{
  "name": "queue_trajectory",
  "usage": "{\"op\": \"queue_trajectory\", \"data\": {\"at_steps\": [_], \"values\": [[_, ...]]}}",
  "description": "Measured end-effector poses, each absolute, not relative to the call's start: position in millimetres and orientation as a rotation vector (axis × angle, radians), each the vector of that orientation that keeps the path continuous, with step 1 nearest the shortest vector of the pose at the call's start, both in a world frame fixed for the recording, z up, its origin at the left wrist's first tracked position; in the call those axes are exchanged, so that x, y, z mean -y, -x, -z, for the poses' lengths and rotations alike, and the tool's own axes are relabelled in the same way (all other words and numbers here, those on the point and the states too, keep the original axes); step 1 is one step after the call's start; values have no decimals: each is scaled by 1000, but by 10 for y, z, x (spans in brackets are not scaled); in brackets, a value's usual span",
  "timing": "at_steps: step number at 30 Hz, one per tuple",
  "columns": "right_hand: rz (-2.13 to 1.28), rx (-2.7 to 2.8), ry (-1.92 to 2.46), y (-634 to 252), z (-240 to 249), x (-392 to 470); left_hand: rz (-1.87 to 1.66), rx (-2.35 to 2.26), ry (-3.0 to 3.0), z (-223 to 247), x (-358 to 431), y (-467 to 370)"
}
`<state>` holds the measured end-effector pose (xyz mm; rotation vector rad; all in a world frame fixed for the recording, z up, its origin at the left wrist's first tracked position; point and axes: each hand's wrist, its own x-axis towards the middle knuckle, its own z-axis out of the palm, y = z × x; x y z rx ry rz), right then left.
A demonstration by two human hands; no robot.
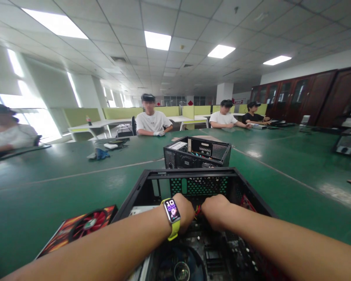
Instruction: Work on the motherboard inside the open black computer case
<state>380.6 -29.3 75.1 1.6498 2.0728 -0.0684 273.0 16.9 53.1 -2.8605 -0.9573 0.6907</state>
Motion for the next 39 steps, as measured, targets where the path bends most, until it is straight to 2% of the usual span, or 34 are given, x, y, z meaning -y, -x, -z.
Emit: {"op": "queue_trajectory", "data": {"at_steps": [4, 26, 31, 35, 37, 39], "values": [[40, -2078, -1670, -3785, -705, 300, -837, 947, 2794, -613, -86, -2749], [25, -2049, -1710, -3740, -718, 323, -895, 870, 2819, -647, -58, -2741], [90, -2096, -1797, -3694, -1097, 409, -935, 846, 2809, -648, -50, -2743], [213, -2362, -1865, -3780, -1486, 886, -933, 815, 2801, -814, -58, -2749], [20, -2639, -1890, -3915, -1400, 1249, -876, 796, 2847, -1082, -45, -2682], [-488, -2907, -1809, -4074, -1053, 1611, -671, 774, 3030, -1434, 11, -2496]]}}
